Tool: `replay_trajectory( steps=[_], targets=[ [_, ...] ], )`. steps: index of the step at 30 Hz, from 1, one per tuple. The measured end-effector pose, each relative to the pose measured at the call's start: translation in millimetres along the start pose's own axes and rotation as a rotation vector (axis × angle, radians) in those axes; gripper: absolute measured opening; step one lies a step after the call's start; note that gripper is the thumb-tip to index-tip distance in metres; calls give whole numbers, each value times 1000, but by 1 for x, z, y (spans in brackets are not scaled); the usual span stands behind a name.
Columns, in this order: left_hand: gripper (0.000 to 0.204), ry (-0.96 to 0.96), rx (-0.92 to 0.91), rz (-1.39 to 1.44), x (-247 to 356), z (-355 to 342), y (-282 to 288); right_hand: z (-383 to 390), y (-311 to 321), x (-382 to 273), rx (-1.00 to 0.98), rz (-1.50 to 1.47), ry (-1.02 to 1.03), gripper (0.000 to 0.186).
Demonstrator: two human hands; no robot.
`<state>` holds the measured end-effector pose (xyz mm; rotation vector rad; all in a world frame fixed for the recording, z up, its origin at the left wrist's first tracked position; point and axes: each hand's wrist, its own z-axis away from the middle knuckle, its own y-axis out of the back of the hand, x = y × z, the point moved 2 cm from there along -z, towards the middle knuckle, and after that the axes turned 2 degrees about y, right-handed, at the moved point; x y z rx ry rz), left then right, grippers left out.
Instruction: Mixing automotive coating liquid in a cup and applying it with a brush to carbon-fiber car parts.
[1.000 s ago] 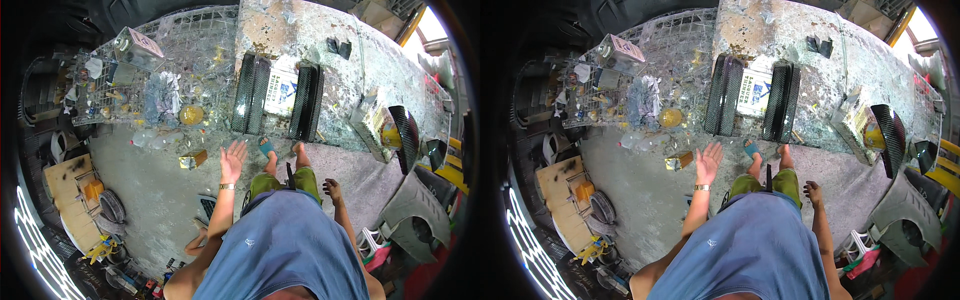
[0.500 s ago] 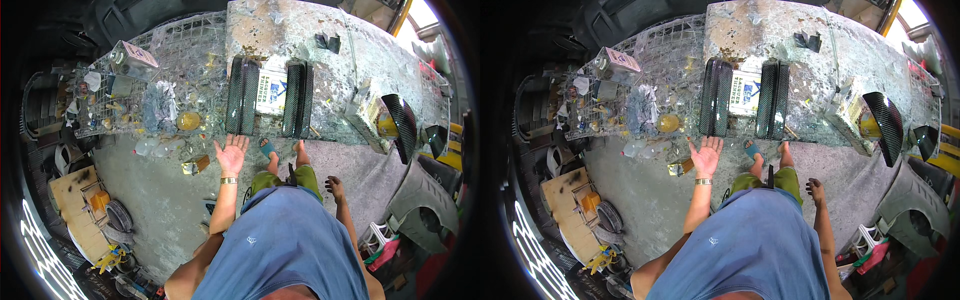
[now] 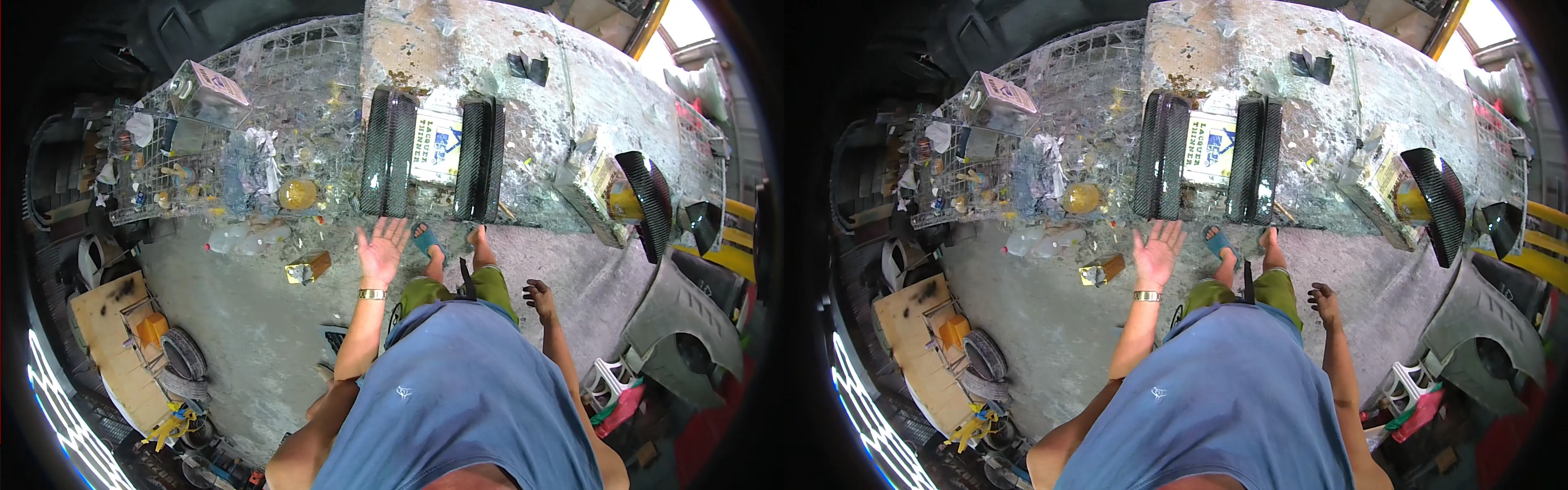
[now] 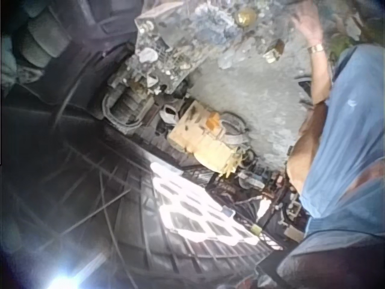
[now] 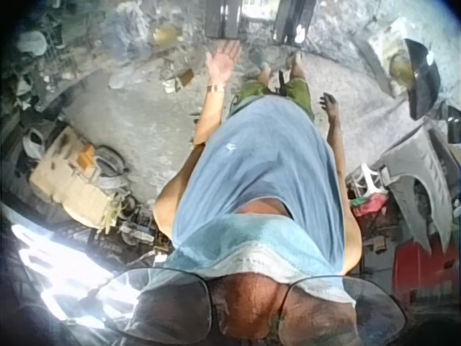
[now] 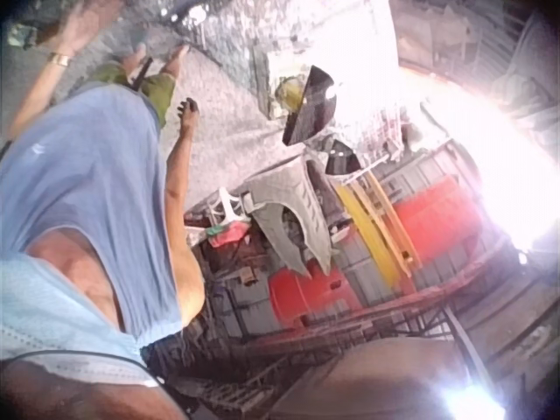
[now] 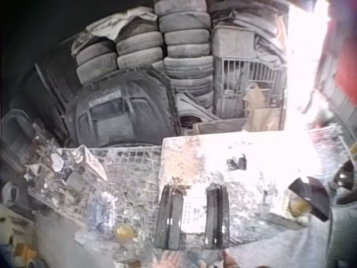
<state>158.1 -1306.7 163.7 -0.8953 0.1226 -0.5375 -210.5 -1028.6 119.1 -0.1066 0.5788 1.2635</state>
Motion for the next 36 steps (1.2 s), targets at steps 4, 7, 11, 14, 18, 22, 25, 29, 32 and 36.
replay_trajectory(
  steps=[4, 7, 11, 14, 18, 22, 25, 29, 32, 36],
  targets=[
    [69, 213, -122, -90, -47, -6, -17, 1, 1, 5, -4, 4, -11, 29],
    [74, 284, -178, -83, -75, -14, -34, 2, 3, 9, 5, -16, -13, 28],
    [75, 353, -184, 19, -90, -17, -48, 6, 8, 13, -4, -53, 26, 29],
    [76, 342, -174, -5, -91, -18, -50, 11, 11, 17, 19, -45, 7, 30],
    [75, 345, -211, 36, -87, -20, -46, 13, 13, 23, 3, -35, -23, 31],
    [67, 335, -139, -129, -78, -15, -31, 9, 13, 24, -19, -30, -12, 32],
    [62, 339, -64, -329, -66, -2, -3, 4, 11, 22, -22, -34, -7, 32],
    [62, 363, 103, -654, -41, 19, 59, -3, 6, 21, -22, -53, -6, 33],
    [57, 308, 258, -721, -17, 33, 117, -9, 2, 21, -16, -65, -28, 33],
    [42, 293, 689, -1059, 17, 54, 195, -17, -1, 18, -48, -48, -22, 34]
  ],
)
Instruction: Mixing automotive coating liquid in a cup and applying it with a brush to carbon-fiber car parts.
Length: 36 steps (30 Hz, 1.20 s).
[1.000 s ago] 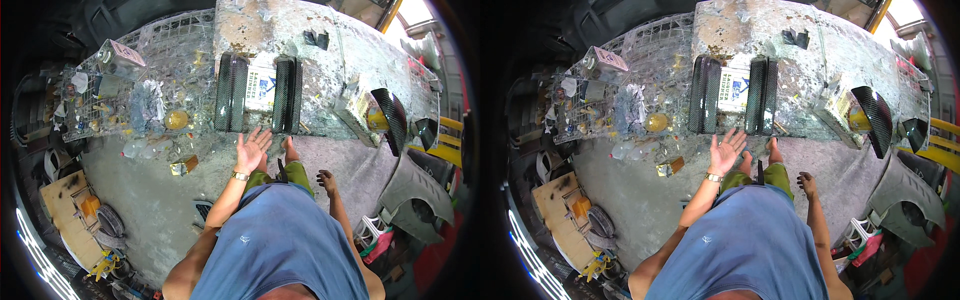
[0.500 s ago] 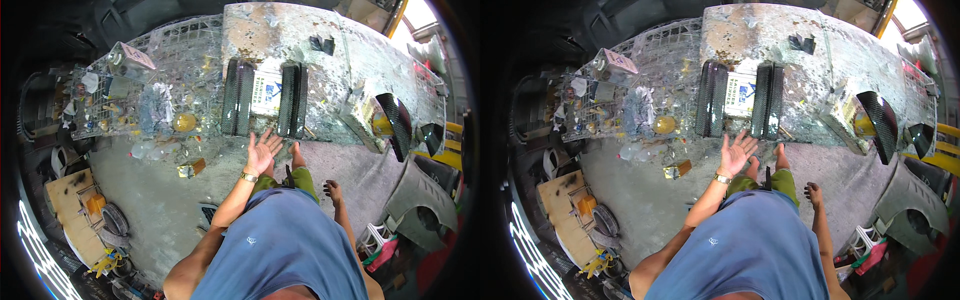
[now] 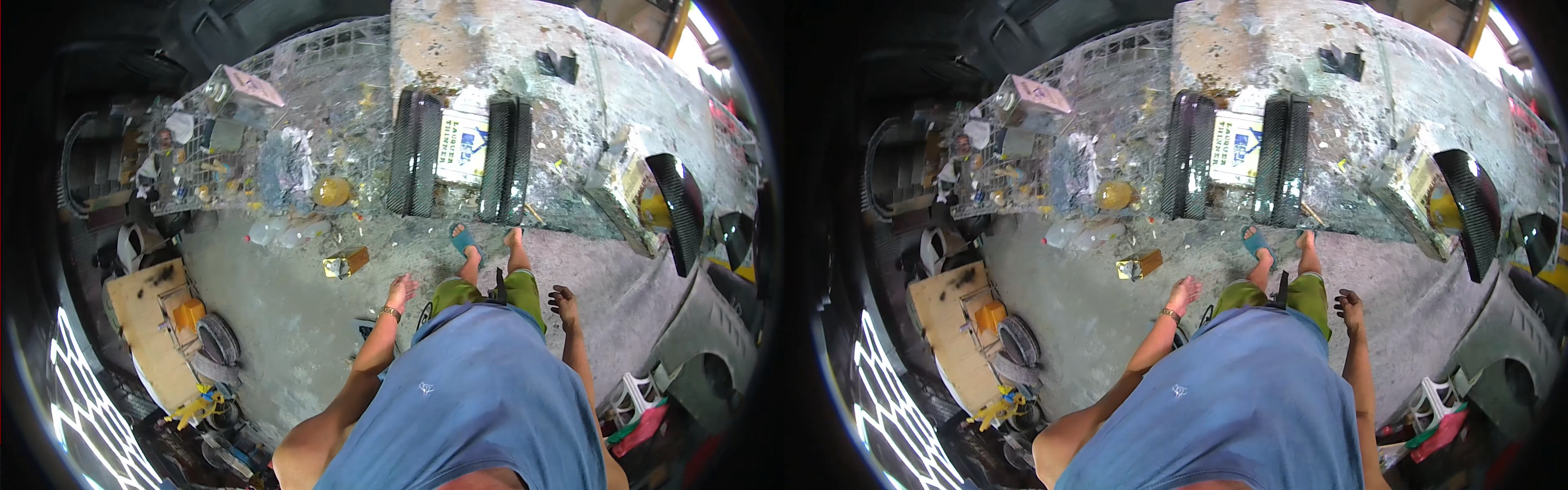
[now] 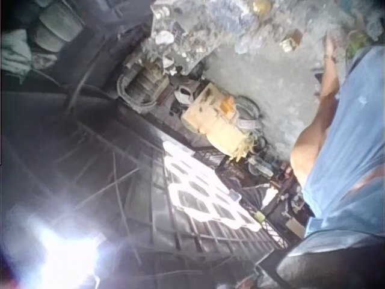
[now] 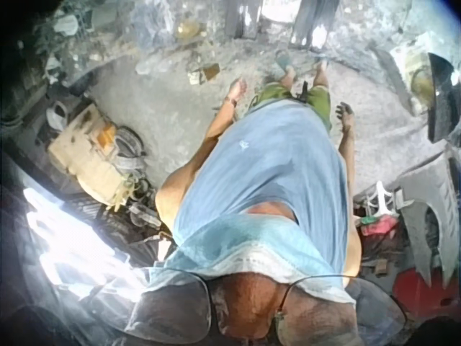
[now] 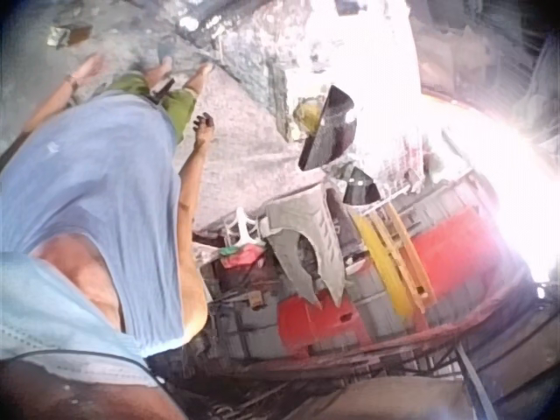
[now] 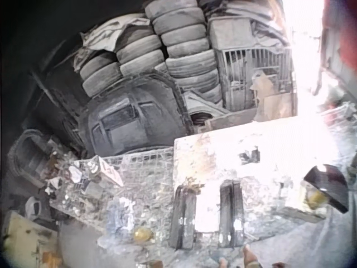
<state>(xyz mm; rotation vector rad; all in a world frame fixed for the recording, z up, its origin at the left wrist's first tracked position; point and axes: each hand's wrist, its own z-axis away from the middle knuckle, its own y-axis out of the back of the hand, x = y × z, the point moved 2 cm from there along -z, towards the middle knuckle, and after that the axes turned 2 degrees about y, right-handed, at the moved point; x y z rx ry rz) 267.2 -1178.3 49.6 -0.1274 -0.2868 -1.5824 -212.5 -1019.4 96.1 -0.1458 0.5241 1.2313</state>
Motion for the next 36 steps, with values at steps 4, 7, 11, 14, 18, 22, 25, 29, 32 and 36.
replay_trajectory(
  steps=[4, 7, 11, 14, 18, 22, 25, 29, 32, 36],
  targets=[
    [33, 16, 122, -75, -31, -8, 37, -5, 3, -7, -39, 27, 75, 35],
    [32, 19, 101, -84, -31, -5, 36, -8, 8, -8, -58, 60, 74, 36],
    [32, -131, 22, -78, -7, -4, 14, -11, 18, -7, 18, 115, -3, 36],
    [32, -202, -34, -57, 6, -5, -5, -13, 23, -8, -60, 107, 60, 41],
    [32, -218, -83, -28, 10, -9, -16, -14, 30, -6, -22, 111, 91, 43],
    [34, -214, -51, 39, -14, -20, -8, -17, 34, 5, 9, 129, 228, 45],
    [37, -181, -28, 65, -50, -35, 8, -20, 42, 11, 74, 339, 316, 41],
    [42, -190, 44, 47, -106, -52, 32, -27, 63, 0, 77, 455, 338, 40],
    [24, -203, 148, 226, -136, -44, 35, -35, 72, -17, 16, 450, 292, 39],
    [19, -224, 167, 391, -158, -25, 27, -46, 74, -39, -38, 437, 272, 37]
  ],
)
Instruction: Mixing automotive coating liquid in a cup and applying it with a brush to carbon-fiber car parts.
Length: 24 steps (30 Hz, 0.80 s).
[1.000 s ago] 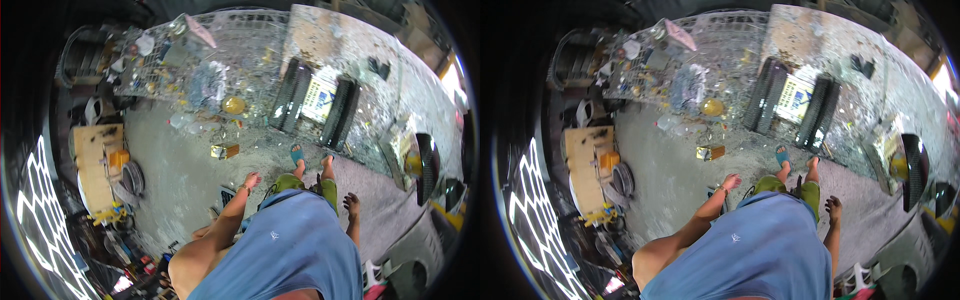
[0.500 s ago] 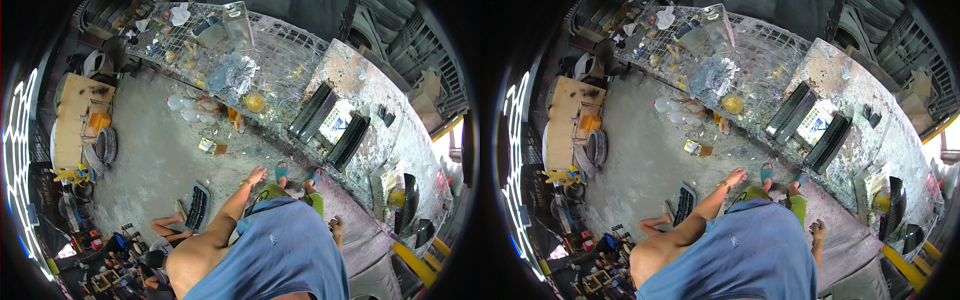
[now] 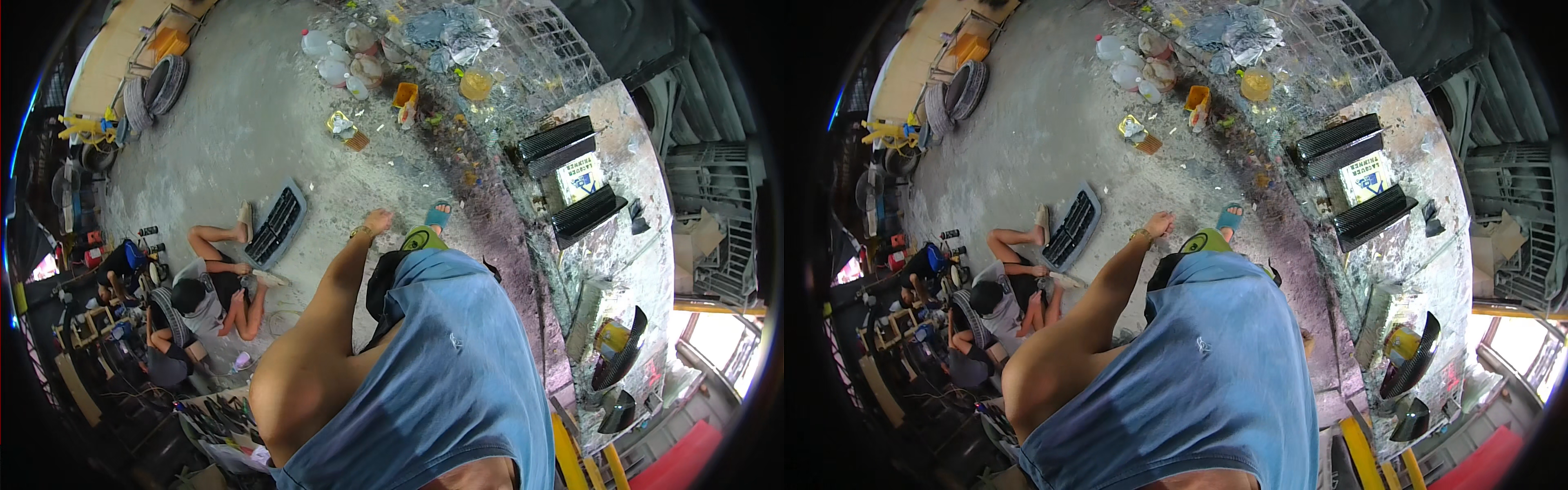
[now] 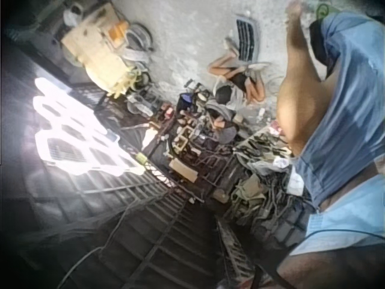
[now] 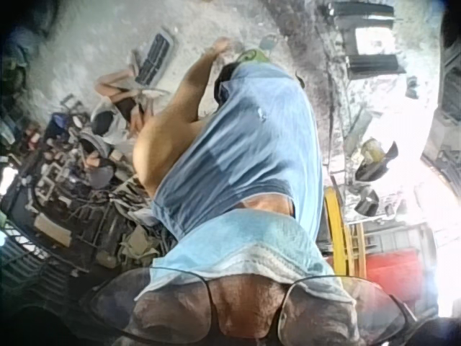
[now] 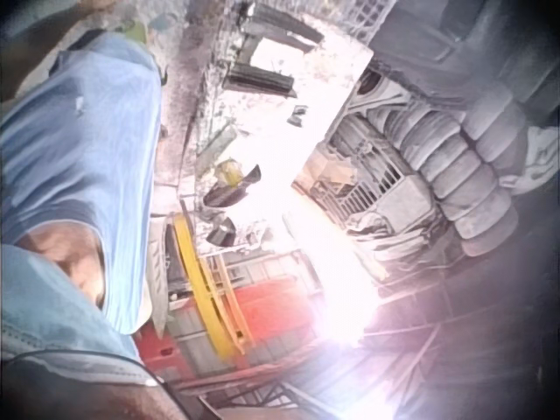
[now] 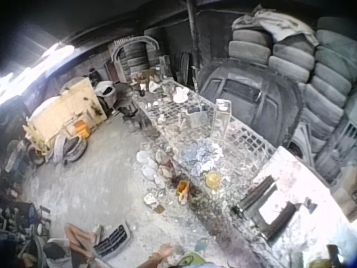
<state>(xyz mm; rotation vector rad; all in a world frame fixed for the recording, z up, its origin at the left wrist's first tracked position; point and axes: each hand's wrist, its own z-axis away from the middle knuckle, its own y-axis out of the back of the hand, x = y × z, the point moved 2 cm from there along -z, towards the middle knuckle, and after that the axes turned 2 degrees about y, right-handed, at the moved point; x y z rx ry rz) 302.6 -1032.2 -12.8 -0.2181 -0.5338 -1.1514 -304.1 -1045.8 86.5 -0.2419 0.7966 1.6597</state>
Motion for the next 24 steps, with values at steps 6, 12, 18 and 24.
replay_trajectory(
  steps=[6, 12, 18, 24],
  targets=[
    [22, -240, 4, -353, -32, 47, 14, -14, 7, -19, -27, -116, -61, 35],
    [29, -247, 230, -653, -44, 81, 40, 2, -17, 15, -127, -11, 35, 45],
    [36, -236, 291, -232, -47, 126, 57, 20, -46, 73, -324, -30, -154, 39],
    [24, -85, 266, 60, 6, 100, 70, 34, -64, 73, -229, -186, -178, 30]
  ],
)
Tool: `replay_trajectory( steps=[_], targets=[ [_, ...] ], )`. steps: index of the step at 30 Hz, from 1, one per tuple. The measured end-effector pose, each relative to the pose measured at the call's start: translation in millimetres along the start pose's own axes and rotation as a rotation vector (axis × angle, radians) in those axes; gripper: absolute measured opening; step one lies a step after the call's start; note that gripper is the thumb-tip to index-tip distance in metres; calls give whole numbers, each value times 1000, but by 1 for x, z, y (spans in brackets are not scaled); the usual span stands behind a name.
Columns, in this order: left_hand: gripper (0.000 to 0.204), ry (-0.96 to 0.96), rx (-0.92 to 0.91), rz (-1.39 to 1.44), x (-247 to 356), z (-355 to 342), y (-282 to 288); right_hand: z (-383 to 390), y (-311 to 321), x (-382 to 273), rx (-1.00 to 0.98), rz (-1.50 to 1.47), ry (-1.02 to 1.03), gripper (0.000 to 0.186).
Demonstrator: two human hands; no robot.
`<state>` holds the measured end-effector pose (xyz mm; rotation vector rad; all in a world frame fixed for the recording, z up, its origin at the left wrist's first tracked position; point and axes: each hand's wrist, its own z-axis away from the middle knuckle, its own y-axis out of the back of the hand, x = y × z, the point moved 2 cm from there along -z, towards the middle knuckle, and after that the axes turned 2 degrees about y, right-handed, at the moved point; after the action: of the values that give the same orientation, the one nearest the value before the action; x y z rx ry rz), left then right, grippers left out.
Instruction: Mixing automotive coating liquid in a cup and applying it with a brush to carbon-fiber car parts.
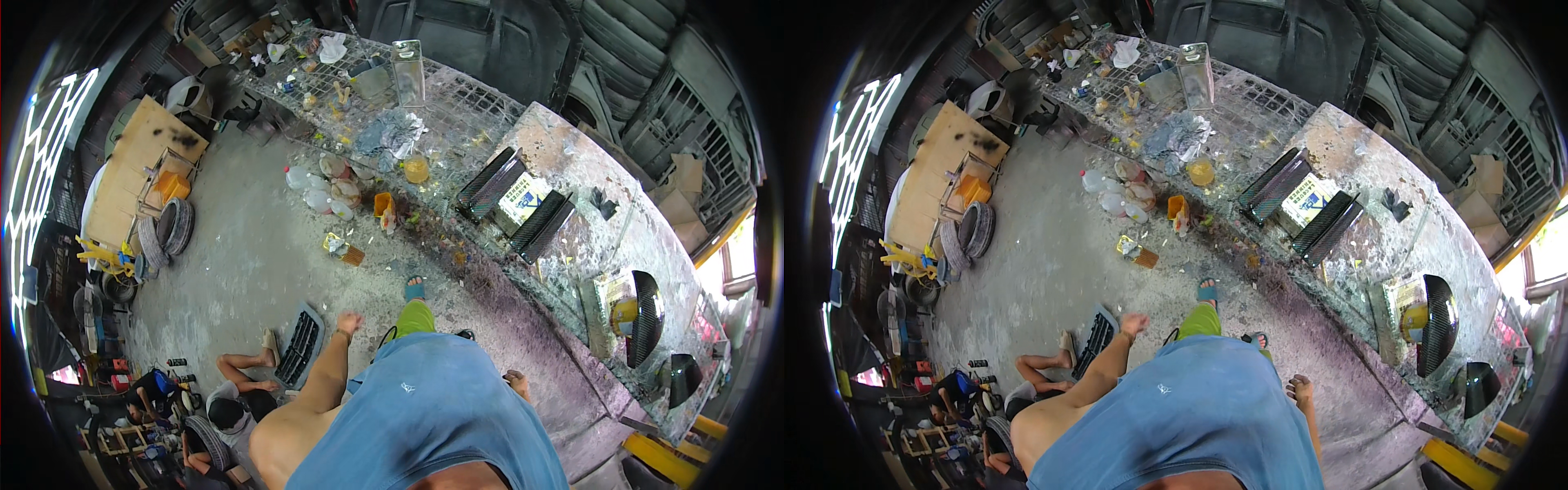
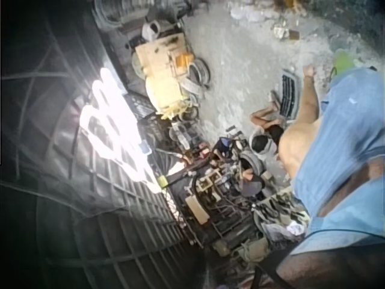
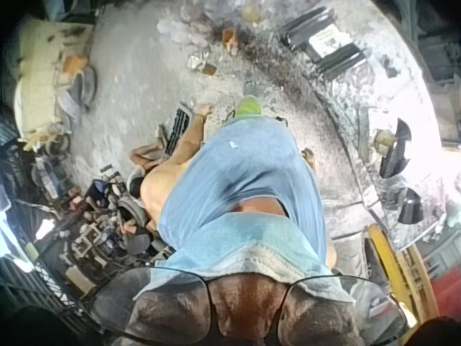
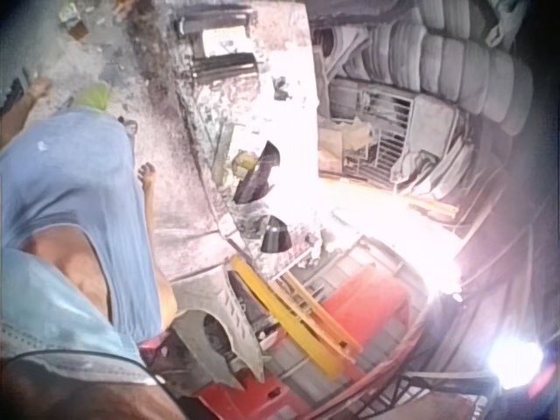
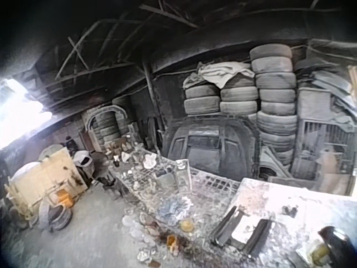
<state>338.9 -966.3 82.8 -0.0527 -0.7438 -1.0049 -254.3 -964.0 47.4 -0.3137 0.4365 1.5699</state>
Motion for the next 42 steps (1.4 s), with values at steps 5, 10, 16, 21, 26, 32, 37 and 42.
replay_trajectory(
  steps=[5, 10, 16, 21, 26, 32, 37, 42],
  targets=[
    [24, -264, -176, 190, 146, -64, -67, 16, -10, -15, 170, -80, -33, 29],
    [15, -471, -361, 98, 289, -99, -136, 37, -46, -29, 279, -187, -18, 28],
    [26, -546, -411, 157, 398, -150, -184, 57, -130, -41, 303, -236, -6, 25],
    [31, -530, -548, -121, 425, -179, -207, 57, -191, -48, 189, -218, 95, 27],
    [41, -415, -661, -248, 427, -190, -218, 52, -229, -32, 251, -232, 5, 33],
    [87, -519, -700, -416, 410, -179, -247, 58, -248, -27, 310, -291, -30, 32],
    [113, -698, -588, -572, 401, -159, -256, 65, -248, -54, 282, -241, -72, 32],
    [118, -696, -527, -673, 416, -132, -246, 59, -231, -82, 230, -151, -81, 32]
  ],
)
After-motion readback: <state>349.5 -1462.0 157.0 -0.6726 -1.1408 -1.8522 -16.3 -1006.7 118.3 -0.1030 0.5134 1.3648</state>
